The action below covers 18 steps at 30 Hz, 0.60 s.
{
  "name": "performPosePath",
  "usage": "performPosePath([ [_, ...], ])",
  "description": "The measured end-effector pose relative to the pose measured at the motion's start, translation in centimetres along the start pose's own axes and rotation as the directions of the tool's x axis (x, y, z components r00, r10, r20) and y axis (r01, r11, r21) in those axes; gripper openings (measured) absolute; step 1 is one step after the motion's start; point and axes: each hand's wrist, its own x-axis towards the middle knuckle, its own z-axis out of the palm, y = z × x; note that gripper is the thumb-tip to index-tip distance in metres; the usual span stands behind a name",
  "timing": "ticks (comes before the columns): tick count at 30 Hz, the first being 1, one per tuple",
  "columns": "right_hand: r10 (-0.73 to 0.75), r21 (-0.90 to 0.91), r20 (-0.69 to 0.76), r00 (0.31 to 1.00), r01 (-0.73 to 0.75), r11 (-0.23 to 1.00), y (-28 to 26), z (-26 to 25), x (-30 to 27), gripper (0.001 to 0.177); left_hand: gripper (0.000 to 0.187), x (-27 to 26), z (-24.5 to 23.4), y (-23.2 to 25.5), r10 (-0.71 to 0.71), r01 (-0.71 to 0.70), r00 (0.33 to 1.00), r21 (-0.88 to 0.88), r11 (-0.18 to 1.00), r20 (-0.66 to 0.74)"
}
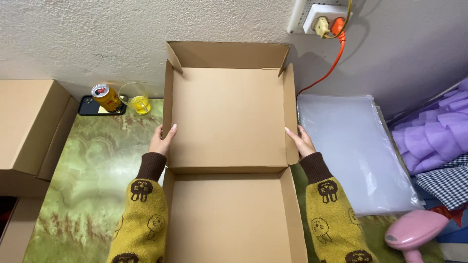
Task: The person removes a black shirt from a shipping box, places it on a hanger, and hangs it on a clothing rack before organizing shipping materials and stacking shipping boxes.
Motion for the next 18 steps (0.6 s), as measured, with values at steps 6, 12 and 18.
performPosePath([
  [6,-0.056,-0.124,-0.019,0.998,0.054,0.991,5.2,-1.8,4.8,0.067,0.077,-2.0,0.5,2.1,-0.012,0.012,1.000,0.008,1.000,0.022],
  [12,-0.078,-0.080,-0.041,0.996,0.074,0.994,1.0,-0.2,0.6,0.074,0.080,-5.8,0.1,5.4,0.074,-0.074,0.997,-0.009,0.997,-0.013],
  [18,-0.242,0.104,-0.022,0.970,0.243,0.964,-0.2,-1.2,-1.6,0.057,0.077,-6.8,-1.3,5.0,0.196,-0.198,0.980,-0.078,0.977,-0.037],
])
